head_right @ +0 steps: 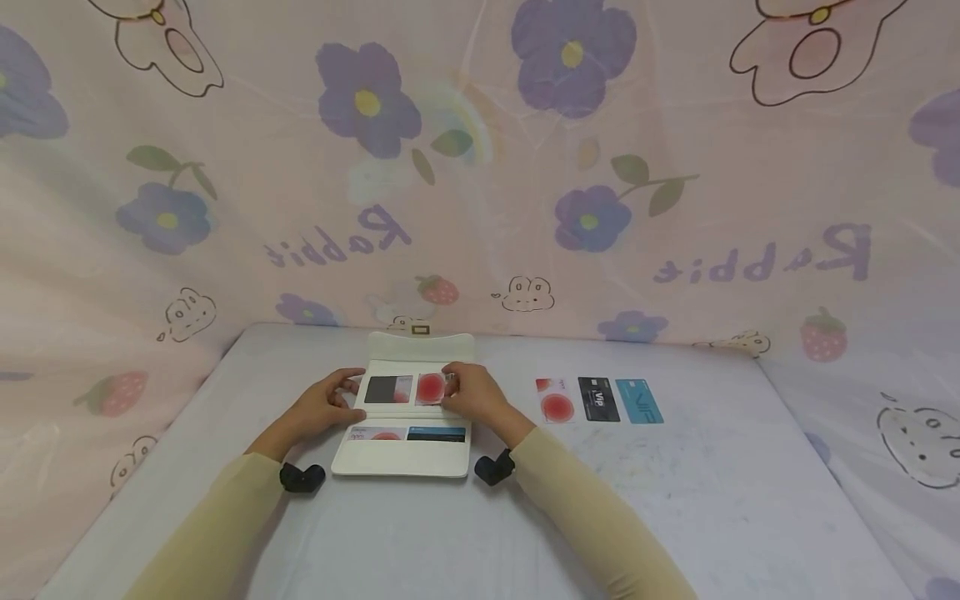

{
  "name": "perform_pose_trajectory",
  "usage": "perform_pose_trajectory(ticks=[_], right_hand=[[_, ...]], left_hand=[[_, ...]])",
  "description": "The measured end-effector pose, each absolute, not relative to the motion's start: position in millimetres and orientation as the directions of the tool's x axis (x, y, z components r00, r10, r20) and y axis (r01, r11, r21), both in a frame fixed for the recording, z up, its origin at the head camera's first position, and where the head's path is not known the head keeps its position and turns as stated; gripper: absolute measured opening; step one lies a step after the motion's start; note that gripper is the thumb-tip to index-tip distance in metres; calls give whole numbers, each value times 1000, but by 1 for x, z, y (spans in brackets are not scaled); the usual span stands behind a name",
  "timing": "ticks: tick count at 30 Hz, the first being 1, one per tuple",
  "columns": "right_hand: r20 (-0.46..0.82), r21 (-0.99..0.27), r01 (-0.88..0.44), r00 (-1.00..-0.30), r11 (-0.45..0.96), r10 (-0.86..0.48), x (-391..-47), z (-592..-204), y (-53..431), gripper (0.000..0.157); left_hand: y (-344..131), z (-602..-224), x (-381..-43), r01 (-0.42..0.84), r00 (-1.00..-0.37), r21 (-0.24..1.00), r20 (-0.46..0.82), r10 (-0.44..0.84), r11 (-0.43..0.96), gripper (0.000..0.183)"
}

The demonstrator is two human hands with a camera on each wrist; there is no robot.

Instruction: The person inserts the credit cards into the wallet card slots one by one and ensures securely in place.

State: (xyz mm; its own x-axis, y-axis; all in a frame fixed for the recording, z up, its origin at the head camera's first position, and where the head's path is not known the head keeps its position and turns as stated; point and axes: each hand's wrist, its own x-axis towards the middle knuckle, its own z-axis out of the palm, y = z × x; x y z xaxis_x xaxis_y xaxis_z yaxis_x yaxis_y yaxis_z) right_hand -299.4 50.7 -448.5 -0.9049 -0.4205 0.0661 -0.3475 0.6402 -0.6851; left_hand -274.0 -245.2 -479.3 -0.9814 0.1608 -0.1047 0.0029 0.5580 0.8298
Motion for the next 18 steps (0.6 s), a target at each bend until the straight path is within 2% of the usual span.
perform_pose_trajectory(ticks=[9, 18], right_hand=[[101, -636, -414, -881, 651, -461, -302, -454, 46, 44], [102, -527, -450, -876, 721, -472, -305, -466, 40, 43]], left_hand=[[-246, -478, -274, -8, -983, 811, -114, 145, 585, 79], [-245, -477, -272, -7, -981, 822, -115, 155, 569, 79]])
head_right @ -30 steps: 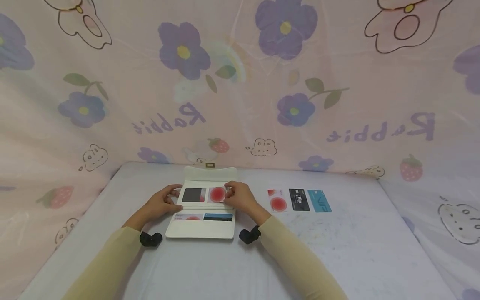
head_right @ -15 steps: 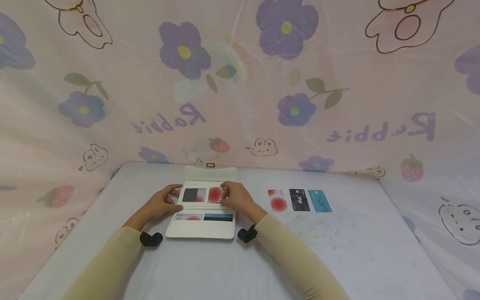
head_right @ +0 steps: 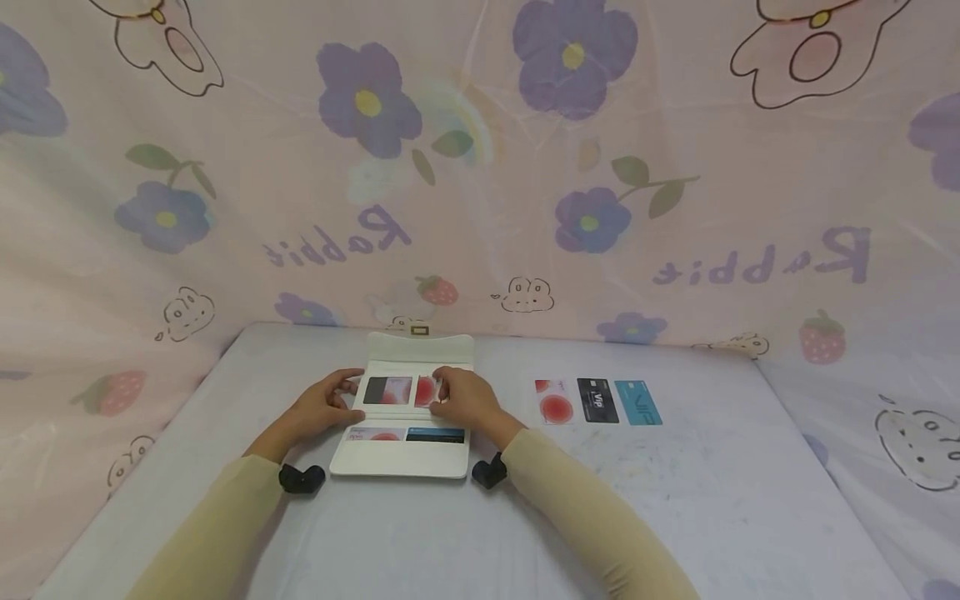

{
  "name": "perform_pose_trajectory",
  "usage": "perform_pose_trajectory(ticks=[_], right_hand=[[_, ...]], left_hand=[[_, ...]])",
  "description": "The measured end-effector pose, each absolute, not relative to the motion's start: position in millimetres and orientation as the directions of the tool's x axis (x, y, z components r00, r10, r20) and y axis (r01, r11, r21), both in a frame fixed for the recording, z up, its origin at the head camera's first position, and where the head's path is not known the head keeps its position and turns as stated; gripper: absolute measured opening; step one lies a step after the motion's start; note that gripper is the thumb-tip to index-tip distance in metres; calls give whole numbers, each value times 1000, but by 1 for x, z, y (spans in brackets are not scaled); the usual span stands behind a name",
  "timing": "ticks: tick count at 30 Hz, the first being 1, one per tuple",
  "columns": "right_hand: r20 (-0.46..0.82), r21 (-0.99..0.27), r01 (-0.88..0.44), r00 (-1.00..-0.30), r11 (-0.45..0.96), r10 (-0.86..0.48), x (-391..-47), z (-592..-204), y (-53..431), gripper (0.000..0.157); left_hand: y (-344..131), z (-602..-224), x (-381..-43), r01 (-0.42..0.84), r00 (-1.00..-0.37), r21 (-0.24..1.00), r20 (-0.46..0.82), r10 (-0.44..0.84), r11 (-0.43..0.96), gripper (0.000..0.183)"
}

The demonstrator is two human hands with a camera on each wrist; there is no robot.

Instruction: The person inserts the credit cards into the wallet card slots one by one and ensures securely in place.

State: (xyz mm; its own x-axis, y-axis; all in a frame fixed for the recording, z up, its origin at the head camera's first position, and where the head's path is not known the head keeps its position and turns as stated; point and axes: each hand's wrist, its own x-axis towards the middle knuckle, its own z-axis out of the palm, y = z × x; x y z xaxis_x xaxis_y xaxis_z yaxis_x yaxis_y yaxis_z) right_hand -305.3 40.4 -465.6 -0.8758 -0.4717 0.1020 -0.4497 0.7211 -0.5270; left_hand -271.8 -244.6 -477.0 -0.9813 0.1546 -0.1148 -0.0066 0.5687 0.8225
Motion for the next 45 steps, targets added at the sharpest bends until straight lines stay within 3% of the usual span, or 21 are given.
perform_pose_trajectory(ticks=[16, 25, 45], right_hand=[[84, -441, -461, -875, 770, -476, -304, -456, 31, 43], [43, -465, -408, -897, 785, -441, -308, -459, 30, 43], [57, -443, -411, -900, 797, -432, -308, -460, 27, 40]], left_hand=[[-245, -478, -274, -16, -982, 814, -123, 145, 580, 79], [-245, -480, -276, -49, -981, 800, -152, 124, 598, 82], [-246, -479, -276, 1, -978, 797, -124, 166, 604, 81]])
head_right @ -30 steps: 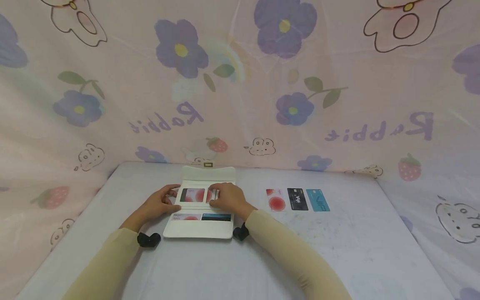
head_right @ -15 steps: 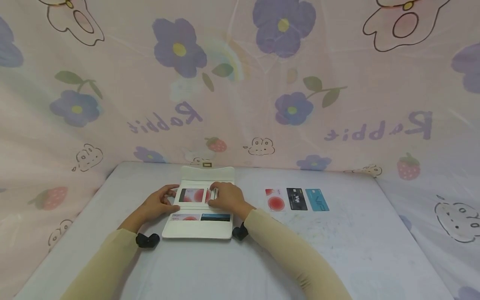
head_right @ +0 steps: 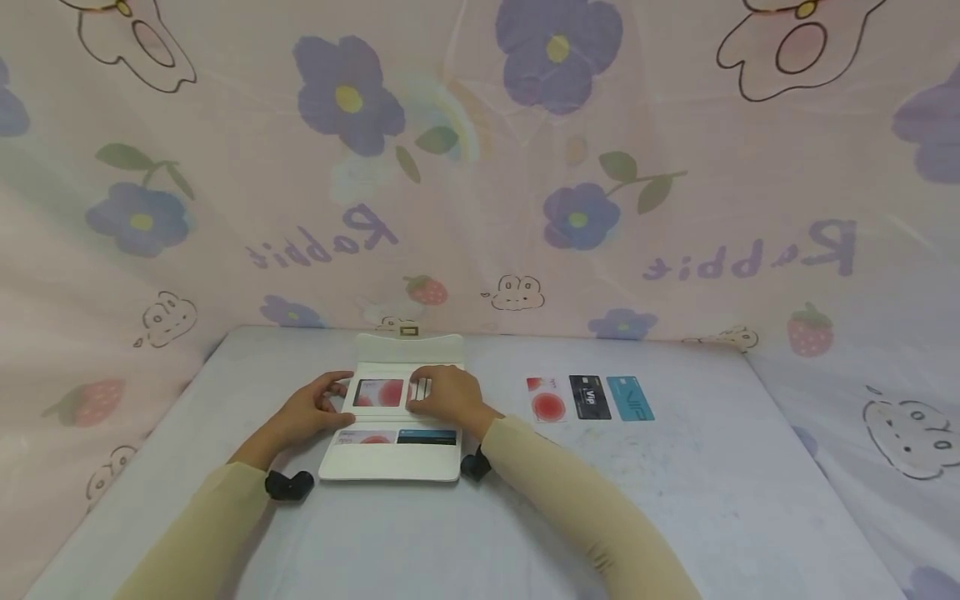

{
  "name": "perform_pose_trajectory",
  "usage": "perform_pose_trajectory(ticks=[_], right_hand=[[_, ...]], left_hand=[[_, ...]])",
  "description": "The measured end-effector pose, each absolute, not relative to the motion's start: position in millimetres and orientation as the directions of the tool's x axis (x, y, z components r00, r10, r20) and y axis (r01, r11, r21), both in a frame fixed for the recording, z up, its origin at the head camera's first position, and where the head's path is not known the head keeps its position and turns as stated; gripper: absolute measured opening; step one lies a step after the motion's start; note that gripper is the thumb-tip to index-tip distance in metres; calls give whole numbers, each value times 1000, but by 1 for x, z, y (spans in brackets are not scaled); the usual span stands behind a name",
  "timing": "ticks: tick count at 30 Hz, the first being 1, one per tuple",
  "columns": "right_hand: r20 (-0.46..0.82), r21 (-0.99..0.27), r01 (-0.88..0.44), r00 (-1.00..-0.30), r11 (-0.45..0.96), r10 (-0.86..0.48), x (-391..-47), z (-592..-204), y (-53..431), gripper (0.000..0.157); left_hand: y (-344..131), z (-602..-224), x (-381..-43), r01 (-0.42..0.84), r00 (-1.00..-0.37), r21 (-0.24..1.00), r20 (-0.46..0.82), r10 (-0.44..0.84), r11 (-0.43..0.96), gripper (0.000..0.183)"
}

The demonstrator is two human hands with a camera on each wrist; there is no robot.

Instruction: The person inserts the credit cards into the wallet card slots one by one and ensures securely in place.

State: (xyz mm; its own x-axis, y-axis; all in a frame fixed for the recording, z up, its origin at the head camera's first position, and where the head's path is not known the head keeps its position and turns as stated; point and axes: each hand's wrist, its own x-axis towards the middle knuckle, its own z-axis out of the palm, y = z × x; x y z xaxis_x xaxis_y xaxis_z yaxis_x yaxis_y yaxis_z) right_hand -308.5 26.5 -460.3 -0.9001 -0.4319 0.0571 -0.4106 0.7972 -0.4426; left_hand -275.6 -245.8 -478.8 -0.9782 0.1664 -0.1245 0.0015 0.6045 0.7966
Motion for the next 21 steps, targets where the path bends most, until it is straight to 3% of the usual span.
perform_pose_trajectory(ticks=[21], right_hand=[[110, -537, -460, -869, 707, -482, -298, -450, 45, 36]], left_hand=[[-242, -477, -270, -4, -982, 799, -116, 146, 602, 78]])
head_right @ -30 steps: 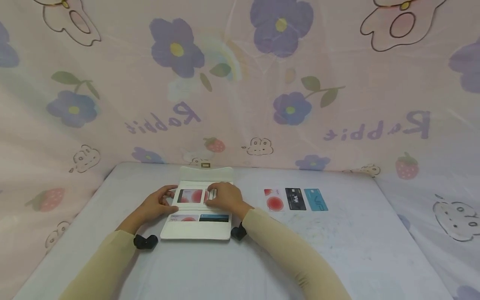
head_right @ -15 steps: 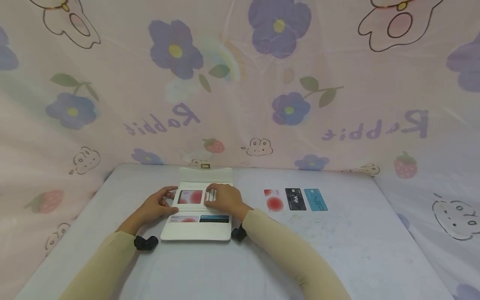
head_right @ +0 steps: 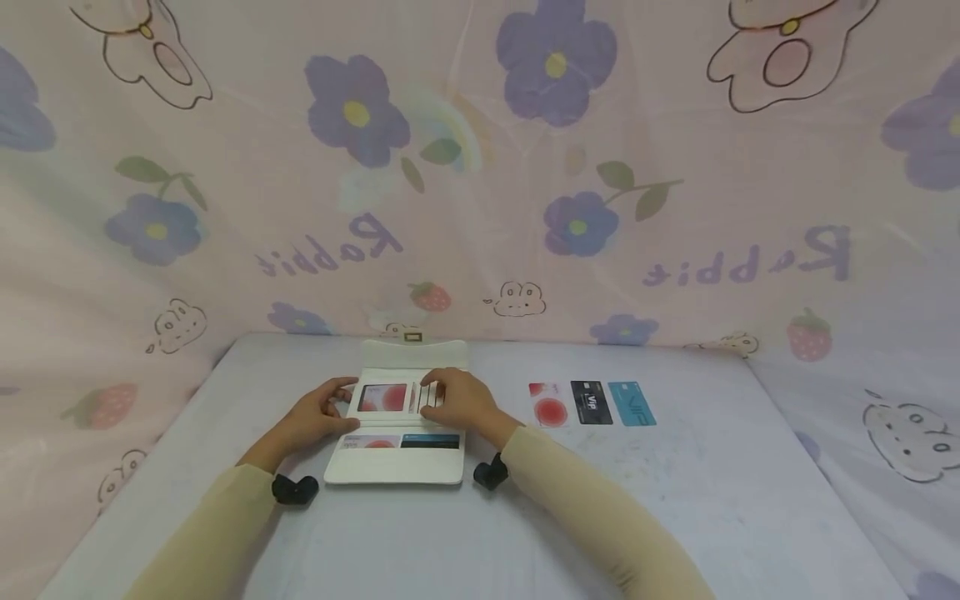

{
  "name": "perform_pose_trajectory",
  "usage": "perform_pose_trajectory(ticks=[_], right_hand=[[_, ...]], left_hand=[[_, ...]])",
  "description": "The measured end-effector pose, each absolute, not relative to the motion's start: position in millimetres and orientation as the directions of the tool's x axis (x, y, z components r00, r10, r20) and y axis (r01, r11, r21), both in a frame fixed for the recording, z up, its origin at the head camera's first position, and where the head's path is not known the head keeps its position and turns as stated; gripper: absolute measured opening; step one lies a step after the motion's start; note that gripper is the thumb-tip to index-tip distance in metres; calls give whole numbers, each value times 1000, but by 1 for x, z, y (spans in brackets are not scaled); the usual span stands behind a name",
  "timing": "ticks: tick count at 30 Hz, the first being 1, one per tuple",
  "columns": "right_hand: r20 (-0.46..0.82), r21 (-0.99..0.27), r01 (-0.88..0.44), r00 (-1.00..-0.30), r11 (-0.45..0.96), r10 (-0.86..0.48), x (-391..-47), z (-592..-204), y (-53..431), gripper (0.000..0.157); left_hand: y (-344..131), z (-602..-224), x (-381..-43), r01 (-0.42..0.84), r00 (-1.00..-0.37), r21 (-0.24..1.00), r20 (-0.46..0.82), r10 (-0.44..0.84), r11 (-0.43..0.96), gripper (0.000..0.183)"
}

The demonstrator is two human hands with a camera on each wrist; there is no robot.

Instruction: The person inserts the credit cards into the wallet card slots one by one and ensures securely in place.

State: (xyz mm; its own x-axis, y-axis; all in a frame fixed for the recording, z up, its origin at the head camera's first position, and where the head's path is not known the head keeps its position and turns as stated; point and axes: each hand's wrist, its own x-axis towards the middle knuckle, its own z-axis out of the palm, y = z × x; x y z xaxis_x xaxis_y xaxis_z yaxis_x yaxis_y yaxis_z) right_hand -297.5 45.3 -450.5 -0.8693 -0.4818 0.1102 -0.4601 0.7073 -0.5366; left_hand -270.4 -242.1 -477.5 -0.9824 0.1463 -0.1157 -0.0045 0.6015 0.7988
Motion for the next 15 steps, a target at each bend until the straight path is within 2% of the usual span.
perform_pose_trajectory(ticks=[15], right_hand=[[89, -628, -414, -880, 659, -467, -285, -432, 64, 36]], left_hand=[[-244, -480, -271, -10, -983, 805, -117, 142, 593, 79]])
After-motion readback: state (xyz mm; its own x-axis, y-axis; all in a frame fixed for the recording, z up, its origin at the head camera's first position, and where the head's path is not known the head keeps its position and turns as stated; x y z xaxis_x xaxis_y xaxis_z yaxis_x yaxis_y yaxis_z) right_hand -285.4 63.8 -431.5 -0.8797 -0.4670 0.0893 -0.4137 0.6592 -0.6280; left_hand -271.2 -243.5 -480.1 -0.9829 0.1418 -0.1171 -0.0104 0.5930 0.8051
